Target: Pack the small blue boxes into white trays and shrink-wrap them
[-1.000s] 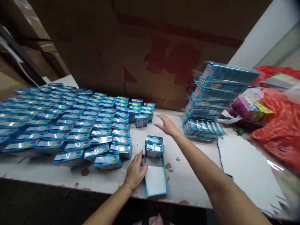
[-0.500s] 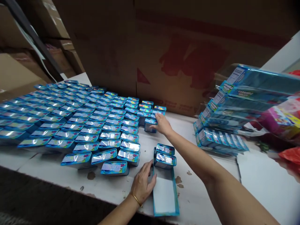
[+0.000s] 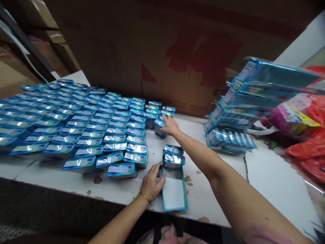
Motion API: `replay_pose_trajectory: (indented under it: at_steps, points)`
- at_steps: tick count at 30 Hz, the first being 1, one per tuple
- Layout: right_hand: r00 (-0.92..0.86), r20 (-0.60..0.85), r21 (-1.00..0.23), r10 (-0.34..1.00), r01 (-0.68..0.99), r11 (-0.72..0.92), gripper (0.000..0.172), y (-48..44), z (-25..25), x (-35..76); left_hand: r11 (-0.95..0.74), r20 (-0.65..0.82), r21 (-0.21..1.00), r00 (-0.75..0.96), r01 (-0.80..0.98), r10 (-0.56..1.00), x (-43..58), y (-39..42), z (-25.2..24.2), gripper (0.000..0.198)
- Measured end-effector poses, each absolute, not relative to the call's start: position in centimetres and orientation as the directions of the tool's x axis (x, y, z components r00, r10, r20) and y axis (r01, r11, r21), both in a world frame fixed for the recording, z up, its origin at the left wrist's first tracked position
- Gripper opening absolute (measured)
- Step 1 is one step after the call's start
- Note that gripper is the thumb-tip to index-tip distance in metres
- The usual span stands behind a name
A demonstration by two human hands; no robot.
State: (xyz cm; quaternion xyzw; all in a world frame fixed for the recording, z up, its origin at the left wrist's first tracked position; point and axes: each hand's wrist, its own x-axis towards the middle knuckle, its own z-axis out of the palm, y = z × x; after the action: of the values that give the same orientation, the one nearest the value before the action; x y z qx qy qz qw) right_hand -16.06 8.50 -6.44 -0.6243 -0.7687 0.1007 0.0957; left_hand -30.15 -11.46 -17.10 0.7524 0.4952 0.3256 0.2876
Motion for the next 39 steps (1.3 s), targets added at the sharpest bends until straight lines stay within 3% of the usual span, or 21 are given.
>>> replay_pose_trajectory:
  at_steps: [5,8,11,14,17,23,26,30,33,35,39]
  points:
    - [-0.261,0.306,-0.500,0.915,0.774,0.388,0.088,1.3,0.9,-9.5,-0.363,0.230,0.752,0.298,0.550,0.927,-30.0,-11.1,-17.3,0.051]
    - [-0.299,0.284,-0.636,0.911,0.652,0.412,0.086,-6.3,3.9,-7.8,-0.393,0.272,0.744,0.292,0.540,0.917,-29.8,-12.0,-17.3,0.055]
    - [-0.393,0.218,-0.711,0.893,0.563,0.421,0.086,-12.5,2.4,-8.5,-0.389,0.272,0.702,0.280,0.596,0.921,-29.6,-14.5,-17.2,0.056]
    - [-0.480,0.182,-0.652,0.858,0.595,0.470,0.086,-15.2,-1.9,-10.0,-0.374,0.229,0.692,0.303,0.618,0.925,-29.7,-17.3,-17.0,0.055]
    - [-0.500,0.163,-0.512,0.850,0.694,0.506,0.087,-15.2,-5.2,-10.8,-0.376,0.213,0.698,0.325,0.610,0.921,-30.2,-18.8,-17.1,0.060]
    - [-0.538,0.095,-0.199,0.838,0.814,0.546,0.081,-14.9,-6.6,-12.8,-0.429,0.244,0.706,0.375,0.564,0.894,-31.0,-18.3,-17.4,0.062]
    - [-0.524,0.108,-0.103,0.845,0.839,0.534,0.083,-15.7,-6.9,-13.2,-0.450,0.259,0.676,0.383,0.584,0.887,-31.1,-17.7,-17.2,0.065]
    - [-0.542,0.188,-0.193,0.819,0.797,0.572,0.079,-13.5,-6.9,-11.0,-0.464,0.265,0.652,0.393,0.600,0.881,-31.2,-16.4,-16.8,0.071]
    - [-0.385,0.320,-0.320,0.866,0.816,0.481,0.066,-6.7,-6.1,-9.2,-0.458,0.264,0.657,0.385,0.599,0.884,-31.2,-15.5,-16.9,0.066]
    - [-0.278,0.331,-0.332,0.902,0.860,0.388,0.075,-0.3,-5.4,-9.3,-0.460,0.261,0.656,0.391,0.598,0.882,-31.3,-15.1,-17.2,0.064]
    - [-0.264,0.178,-0.212,0.948,0.931,0.299,0.107,11.9,-5.0,-12.0,-0.473,0.251,0.628,0.415,0.618,0.875,-31.6,-15.0,-17.6,0.066]
